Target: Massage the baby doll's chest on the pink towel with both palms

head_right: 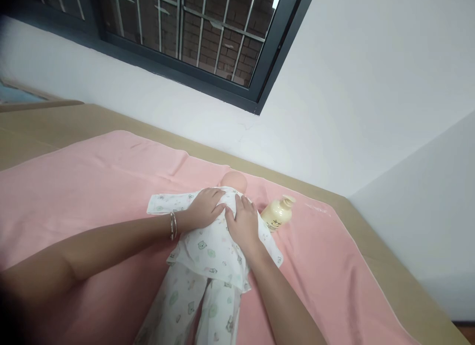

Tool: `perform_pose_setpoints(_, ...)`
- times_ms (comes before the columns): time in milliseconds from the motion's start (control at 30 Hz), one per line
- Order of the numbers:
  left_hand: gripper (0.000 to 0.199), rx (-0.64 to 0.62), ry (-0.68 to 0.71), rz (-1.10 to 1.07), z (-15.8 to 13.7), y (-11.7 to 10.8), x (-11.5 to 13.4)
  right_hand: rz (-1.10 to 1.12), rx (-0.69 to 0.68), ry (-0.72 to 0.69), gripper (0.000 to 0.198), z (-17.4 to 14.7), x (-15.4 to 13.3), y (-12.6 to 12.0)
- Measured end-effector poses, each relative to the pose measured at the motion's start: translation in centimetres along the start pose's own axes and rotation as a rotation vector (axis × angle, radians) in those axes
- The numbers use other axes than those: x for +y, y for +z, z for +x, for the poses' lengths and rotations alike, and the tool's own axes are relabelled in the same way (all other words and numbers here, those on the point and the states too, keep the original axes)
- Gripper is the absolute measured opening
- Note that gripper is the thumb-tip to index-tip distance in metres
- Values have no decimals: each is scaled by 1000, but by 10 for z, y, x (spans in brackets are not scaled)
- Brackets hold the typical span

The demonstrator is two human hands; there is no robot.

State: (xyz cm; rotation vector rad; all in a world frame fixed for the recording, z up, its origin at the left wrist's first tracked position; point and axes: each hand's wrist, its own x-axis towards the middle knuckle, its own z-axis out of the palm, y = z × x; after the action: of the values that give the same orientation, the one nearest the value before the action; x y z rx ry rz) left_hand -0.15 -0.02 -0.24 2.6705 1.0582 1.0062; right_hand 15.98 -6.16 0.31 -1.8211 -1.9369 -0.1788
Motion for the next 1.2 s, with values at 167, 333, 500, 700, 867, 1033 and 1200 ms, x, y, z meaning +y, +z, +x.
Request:
perform_pose_setpoints(167,32,0,37,39,0,-2,2,-14,-2,-52,49,2,1,-1)
perform_pose_setpoints(333,23,-13,103,90,0,-7,6,-44,63,-91,44,-3,-5,-2)
perform_pose_setpoints(500,23,10,106,123,-3,-7,7,-78,232,-24,35,-14,-13,1)
perform_pose_setpoints(700,33,22,14,50,-2,-1,2,-146,118,72,40,-11,-18,-9)
perform_pose_setpoints(867,37,-34,63,12,1,-3,1,-118,20,8,47,-2,-11,-10)
perform_pose_setpoints(1033,30,-59,109,49,1,-10,6,-101,107,-20,42,-6,-8,-4)
perform_pose_setpoints(1200,29,-1,21,106,-3,-7,9,-144,179,57,38,-13,-16,-6)
